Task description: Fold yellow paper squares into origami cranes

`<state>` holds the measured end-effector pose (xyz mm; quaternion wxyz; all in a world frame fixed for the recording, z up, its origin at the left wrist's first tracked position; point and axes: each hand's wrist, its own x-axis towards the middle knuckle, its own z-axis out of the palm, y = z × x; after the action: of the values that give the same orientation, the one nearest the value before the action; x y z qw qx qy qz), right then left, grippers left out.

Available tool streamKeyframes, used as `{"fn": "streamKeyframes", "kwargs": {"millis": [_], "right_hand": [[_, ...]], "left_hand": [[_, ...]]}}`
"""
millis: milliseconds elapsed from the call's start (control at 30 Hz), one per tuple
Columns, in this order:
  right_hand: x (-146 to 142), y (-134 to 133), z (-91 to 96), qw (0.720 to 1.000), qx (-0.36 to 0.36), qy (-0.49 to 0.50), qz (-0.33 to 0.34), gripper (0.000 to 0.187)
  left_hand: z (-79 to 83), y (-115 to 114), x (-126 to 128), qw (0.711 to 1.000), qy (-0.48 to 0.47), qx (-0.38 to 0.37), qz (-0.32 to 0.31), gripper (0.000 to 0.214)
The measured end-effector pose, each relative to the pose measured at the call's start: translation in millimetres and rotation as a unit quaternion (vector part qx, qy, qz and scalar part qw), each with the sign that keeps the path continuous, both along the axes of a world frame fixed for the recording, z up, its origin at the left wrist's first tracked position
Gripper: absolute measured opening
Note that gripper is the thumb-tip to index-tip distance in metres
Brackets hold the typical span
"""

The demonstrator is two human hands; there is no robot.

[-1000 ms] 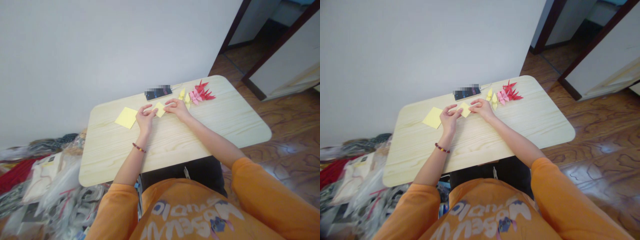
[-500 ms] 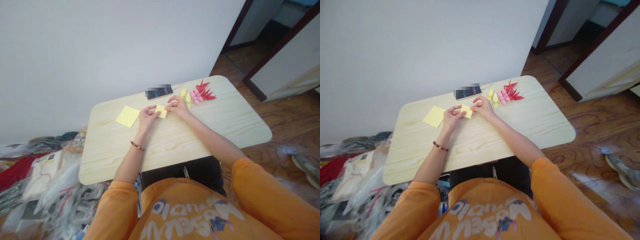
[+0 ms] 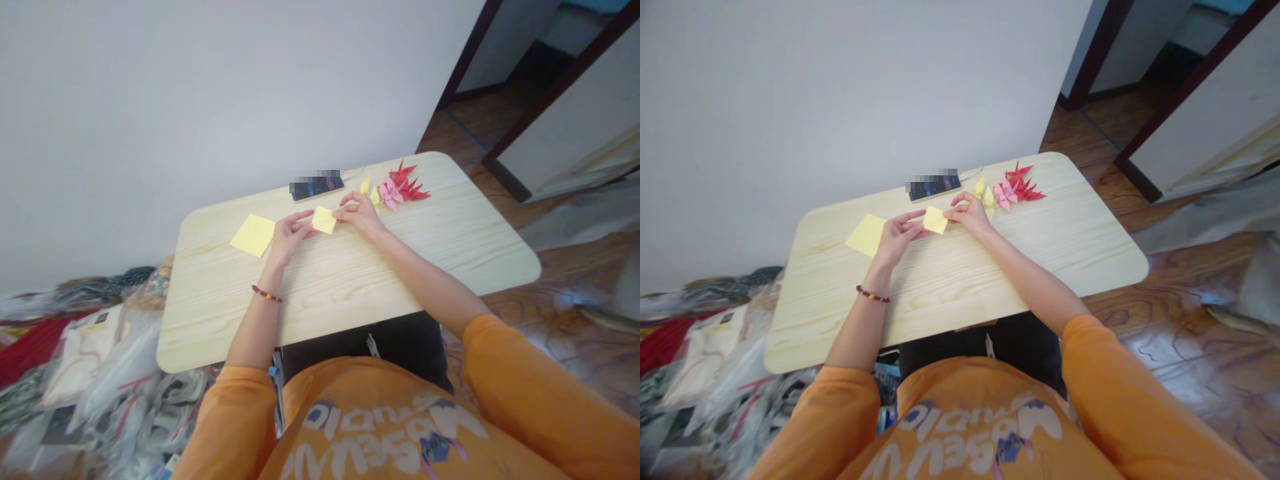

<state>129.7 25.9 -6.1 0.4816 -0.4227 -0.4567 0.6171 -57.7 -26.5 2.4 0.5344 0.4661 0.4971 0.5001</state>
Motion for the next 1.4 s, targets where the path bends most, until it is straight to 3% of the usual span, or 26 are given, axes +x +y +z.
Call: {"fn": "streamKeyframes", "kwargs": {"millis": [167,367,533,733,867,1167,1400], "right_hand": [[-0.3,1.5,-1.2,0.998,-0.015,0.040,-0.046,0.043],[-7.1,-1.3,-2.2,0.997,-0.028,0.078,-0.001,0.036],[-6.9,-3.1,-2.1,0.995,-0.028,0.088,0.022,0.035],[-7.3,-5.5,0.4,0.998,0.056,-0.003,-0.018,0.030],[-8.8,-7.5,4.4,0.993,0.111,-0.016,-0.035,0.026],[-9.6,-11.3,7.7,0.996,0.086,0.003,-0.013,0.027],[-9.2,-11.2,6.3,0.996,0.092,0.016,-0.017,0.031]], "left_hand": [[-1.5,2.2,5.9,0.996,-0.044,0.020,0.070,0.040],[-4.3,-0.3,18.0,0.991,-0.016,0.038,0.124,0.048],[-8.1,0.2,22.6,0.991,-0.030,0.030,0.126,0.045],[-10.1,-2.2,26.7,0.976,0.085,0.094,0.177,0.024],[-7.1,-7.0,29.2,0.965,0.139,0.133,0.178,0.019],[-12.1,-7.1,30.7,0.965,0.136,0.143,0.172,0.021],[-5.9,-9.2,34.1,0.966,0.110,0.142,0.185,0.022]]}}
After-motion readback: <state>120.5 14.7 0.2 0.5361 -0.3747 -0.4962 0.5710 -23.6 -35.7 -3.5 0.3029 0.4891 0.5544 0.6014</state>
